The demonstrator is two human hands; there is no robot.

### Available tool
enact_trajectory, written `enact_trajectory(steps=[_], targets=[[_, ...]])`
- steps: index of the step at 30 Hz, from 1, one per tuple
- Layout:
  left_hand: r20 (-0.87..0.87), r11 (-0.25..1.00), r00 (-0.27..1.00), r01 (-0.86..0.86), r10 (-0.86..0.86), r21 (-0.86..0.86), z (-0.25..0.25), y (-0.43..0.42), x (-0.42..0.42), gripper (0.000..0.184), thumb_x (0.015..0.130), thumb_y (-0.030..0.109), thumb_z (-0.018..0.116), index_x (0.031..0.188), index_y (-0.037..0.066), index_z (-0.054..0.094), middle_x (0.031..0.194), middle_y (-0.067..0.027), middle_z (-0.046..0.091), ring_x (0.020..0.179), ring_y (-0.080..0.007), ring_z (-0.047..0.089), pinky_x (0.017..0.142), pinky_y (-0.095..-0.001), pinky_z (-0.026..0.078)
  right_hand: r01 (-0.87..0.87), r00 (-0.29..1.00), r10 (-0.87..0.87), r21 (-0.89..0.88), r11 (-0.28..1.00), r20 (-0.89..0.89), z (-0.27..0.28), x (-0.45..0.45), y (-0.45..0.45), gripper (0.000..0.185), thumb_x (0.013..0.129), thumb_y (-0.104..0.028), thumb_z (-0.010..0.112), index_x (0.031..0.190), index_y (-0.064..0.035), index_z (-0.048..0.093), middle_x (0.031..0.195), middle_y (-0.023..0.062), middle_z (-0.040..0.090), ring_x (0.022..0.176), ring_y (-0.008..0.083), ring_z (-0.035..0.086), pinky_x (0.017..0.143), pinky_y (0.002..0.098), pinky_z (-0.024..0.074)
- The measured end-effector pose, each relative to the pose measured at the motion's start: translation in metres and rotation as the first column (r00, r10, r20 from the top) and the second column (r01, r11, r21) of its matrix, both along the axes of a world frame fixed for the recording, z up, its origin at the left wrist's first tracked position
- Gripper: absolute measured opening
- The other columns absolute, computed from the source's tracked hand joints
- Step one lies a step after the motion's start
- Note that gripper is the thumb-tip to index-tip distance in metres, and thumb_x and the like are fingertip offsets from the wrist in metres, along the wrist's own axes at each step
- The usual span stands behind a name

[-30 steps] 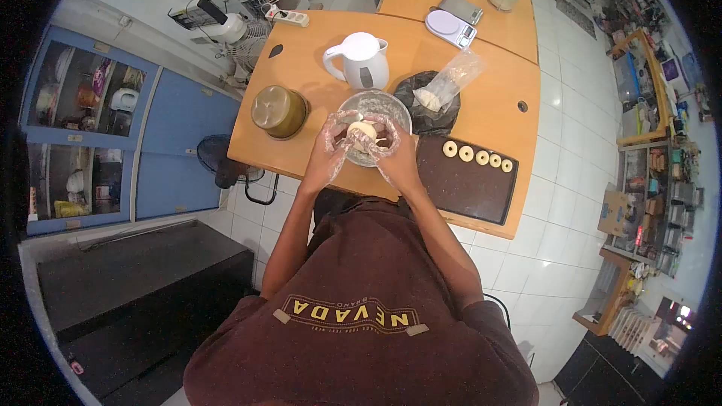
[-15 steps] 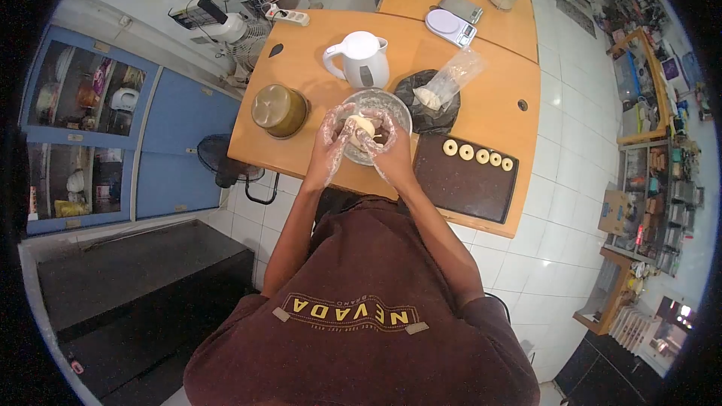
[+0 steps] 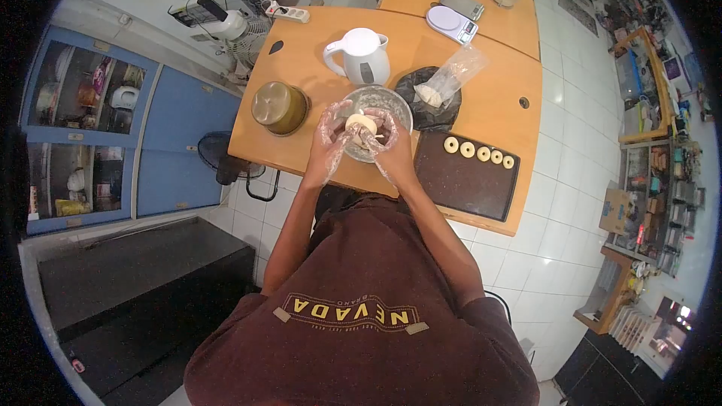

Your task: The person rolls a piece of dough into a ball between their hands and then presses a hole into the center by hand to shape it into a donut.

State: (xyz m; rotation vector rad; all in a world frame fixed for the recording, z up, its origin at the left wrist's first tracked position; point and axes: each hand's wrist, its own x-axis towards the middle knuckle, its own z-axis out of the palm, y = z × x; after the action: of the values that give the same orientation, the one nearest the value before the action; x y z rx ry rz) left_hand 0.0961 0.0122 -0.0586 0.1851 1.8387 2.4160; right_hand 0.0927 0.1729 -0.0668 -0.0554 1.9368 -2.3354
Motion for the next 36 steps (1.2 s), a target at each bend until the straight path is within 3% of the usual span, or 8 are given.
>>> enact_trajectory(steps=[5, 11, 14, 17, 23, 26, 29, 36], targets=[[0.001, 0.997, 1.0, 0.03, -0.03, -0.069, -0.004, -0.001, -0.002, 0.051, 0.097, -0.001, 0.062, 0.145, 0.001, 0.044, 0.144, -0.0107, 0.051, 0.133, -0.021, 0.052, 0.114, -0.0373, 0.041, 0.011, 0.999, -0.008, 0.064, 0.998, -0.043, 0.0, 0.0, 0.001, 0.038, 0.093, -0.001, 0.071, 0.13, -0.0016, 0.062, 0.112, 0.0085, 0.071, 0.098, 0.0126, 0.067, 0.086, 0.0278, 0.0542], [-0.027, 0.998, 0.999, 0.033, -0.032, 0.046, -0.015, 0.003, 0.005, 0.051, 0.098, 0.001, 0.062, 0.145, 0.001, 0.044, 0.144, -0.0108, 0.051, 0.134, -0.0222, 0.051, 0.115, -0.0376, 0.04, 0.1, 0.988, -0.084, 0.128, 0.987, -0.13, -0.004, -0.001, 0.002, 0.035, 0.093, -0.003, 0.073, 0.126, -0.0002, 0.063, 0.105, 0.0097, 0.072, 0.095, 0.0133, 0.067, 0.083, 0.0299, 0.0549], [-0.05, 1.0, 0.999, -0.013, 0.012, -0.02, -0.008, 0.006, 0.003, 0.051, 0.098, 0.001, 0.062, 0.145, 0.002, 0.044, 0.143, -0.0105, 0.051, 0.132, -0.0211, 0.053, 0.113, -0.037, 0.042, 0.104, 0.993, -0.099, 0.079, 0.991, -0.069, -0.007, 0.001, -0.001, 0.036, 0.091, -0.005, 0.074, 0.125, 0.0001, 0.064, 0.106, 0.0101, 0.072, 0.093, 0.0135, 0.067, 0.082, 0.0299, 0.0547], [-0.031, 0.998, 0.999, -0.025, 0.023, -0.055, 0.002, 0.008, 0.002, 0.051, 0.098, 0.001, 0.062, 0.146, 0.003, 0.043, 0.143, -0.01, 0.052, 0.129, -0.0196, 0.054, 0.11, -0.0366, 0.044, 0.049, 0.996, -0.033, 0.212, 0.976, -0.079, -0.006, 0.002, 0.002, 0.035, 0.09, -0.006, 0.076, 0.123, 0.0003, 0.066, 0.105, 0.011, 0.073, 0.093, 0.0135, 0.068, 0.081, 0.0295, 0.0546], [0.01, 0.989, 0.999, 0.052, -0.051, -0.142, -0.007, -0.003, -0.002, 0.053, 0.099, 0.003, 0.062, 0.147, 0.003, 0.04, 0.14, -0.0123, 0.054, 0.126, -0.0197, 0.056, 0.107, -0.0364, 0.046, 0.023, 0.996, -0.001, 0.258, 0.966, -0.085, 0.003, 0.001, 0.005, 0.036, 0.088, -0.006, 0.077, 0.123, -0.0014, 0.068, 0.102, 0.0106, 0.074, 0.091, 0.0137, 0.069, 0.08, 0.0299, 0.0553], [-0.038, 0.99, 0.999, -0.036, 0.032, -0.138, -0.025, -0.004, 0.002, 0.055, 0.098, 0.002, 0.063, 0.148, 0.003, 0.04, 0.136, -0.0142, 0.057, 0.123, -0.0198, 0.058, 0.106, -0.0362, 0.047, 0.065, 0.994, -0.046, 0.192, 0.979, -0.103, -0.004, 0.001, 0.004, 0.036, 0.088, -0.006, 0.076, 0.123, -0.0021, 0.068, 0.104, 0.011, 0.074, 0.092, 0.0143, 0.069, 0.081, 0.0302, 0.0557], [-0.012, 0.995, 0.999, 0.034, -0.035, -0.089, -0.012, -0.005, 0.005, 0.055, 0.098, 0.001, 0.064, 0.148, 0.002, 0.04, 0.136, -0.0142, 0.057, 0.124, -0.0197, 0.057, 0.106, -0.0357, 0.047, 0.077, 0.994, -0.065, 0.137, 0.988, -0.091, -0.007, 0.002, 0.003, 0.035, 0.089, -0.004, 0.075, 0.123, -0.0018, 0.069, 0.106, 0.0117, 0.074, 0.094, 0.0151, 0.07, 0.082, 0.0304, 0.056], [-0.008, 0.996, 1.0, -0.007, 0.006, -0.093, -0.005, 0.003, 0.001, 0.053, 0.098, 0.002, 0.064, 0.146, 0.001, 0.042, 0.133, -0.0133, 0.059, 0.125, -0.0201, 0.057, 0.105, -0.0347, 0.047, 0.085, 0.993, -0.058, 0.286, 0.955, -0.099, -0.003, 0.003, 0.001, 0.036, 0.087, -0.003, 0.075, 0.122, -0.0003, 0.068, 0.105, 0.0128, 0.075, 0.093, 0.0177, 0.071, 0.083, 0.032, 0.0561]])
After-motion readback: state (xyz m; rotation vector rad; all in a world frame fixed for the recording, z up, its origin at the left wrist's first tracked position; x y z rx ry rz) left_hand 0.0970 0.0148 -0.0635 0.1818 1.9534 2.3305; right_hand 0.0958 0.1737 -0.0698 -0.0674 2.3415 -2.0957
